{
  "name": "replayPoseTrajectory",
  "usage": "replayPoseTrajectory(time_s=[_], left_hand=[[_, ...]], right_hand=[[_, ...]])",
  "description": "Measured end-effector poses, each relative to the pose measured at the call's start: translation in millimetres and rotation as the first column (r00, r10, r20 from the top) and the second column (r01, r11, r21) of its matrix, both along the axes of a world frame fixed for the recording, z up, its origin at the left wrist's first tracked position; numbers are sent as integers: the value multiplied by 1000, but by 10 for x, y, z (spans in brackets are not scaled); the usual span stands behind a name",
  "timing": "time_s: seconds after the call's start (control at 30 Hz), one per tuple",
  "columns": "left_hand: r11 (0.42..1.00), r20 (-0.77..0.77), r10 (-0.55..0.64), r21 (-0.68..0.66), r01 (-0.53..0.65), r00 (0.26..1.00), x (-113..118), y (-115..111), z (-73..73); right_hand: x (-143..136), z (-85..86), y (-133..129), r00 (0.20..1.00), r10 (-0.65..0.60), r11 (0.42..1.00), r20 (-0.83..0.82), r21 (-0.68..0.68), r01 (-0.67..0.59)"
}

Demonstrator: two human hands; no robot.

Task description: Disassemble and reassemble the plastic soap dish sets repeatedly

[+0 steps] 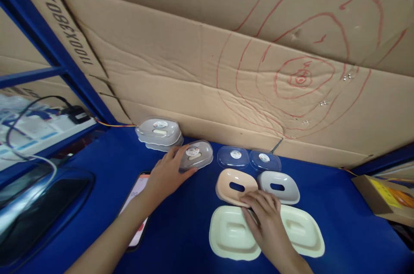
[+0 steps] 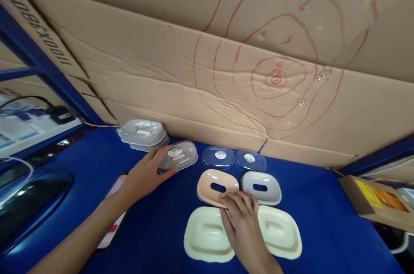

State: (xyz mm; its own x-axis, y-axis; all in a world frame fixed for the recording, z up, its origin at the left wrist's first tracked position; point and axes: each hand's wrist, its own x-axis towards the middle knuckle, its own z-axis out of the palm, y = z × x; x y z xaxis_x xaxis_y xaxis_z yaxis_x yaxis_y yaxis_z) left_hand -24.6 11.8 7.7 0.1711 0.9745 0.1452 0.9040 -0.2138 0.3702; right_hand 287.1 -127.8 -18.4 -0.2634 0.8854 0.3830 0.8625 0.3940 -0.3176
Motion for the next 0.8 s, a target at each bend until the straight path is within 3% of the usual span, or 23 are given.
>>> replayPoseTrajectory(time_s=[0.1,0.2,0.27,0.3,0.37,0.4,0.5,0.57,0.67,0.8], left_hand=[[1000,-7,18,18,-18,1000,15,-5,-15],[984,18,35,173,-37,999,110,-148,46],[959,84,-61,282,35,995,226,-343,111],[951,123,-173,281,133,977,293,-460,140],[911,150,-413,81,405,898,426,-694,168],[864,152,-489,-49,500,859,486,-794,166],[749,161,-575,-291,595,802,611,-963,108],[726,198,-563,-346,595,802,643,-970,65],[782,362,-441,-295,550,821,629,-903,43],[836,691,-214,-236,495,690,579,-807,43]], right_hand=[[-9,-10,-3,1000,8,1000,-5,10,-8],[-8,-18,-4,1000,14,999,-17,33,-13],[3,-16,1,999,12,998,-50,60,-9],[11,-11,4,997,5,997,-79,75,1],[32,10,8,987,-30,994,-161,99,46],[43,24,7,976,-53,991,-210,111,78],[65,71,-9,932,-106,973,-345,157,168],[67,97,-32,913,-105,964,-395,184,190],[53,130,-75,916,-55,968,-397,202,146],[13,166,-128,938,33,978,-345,205,41]])
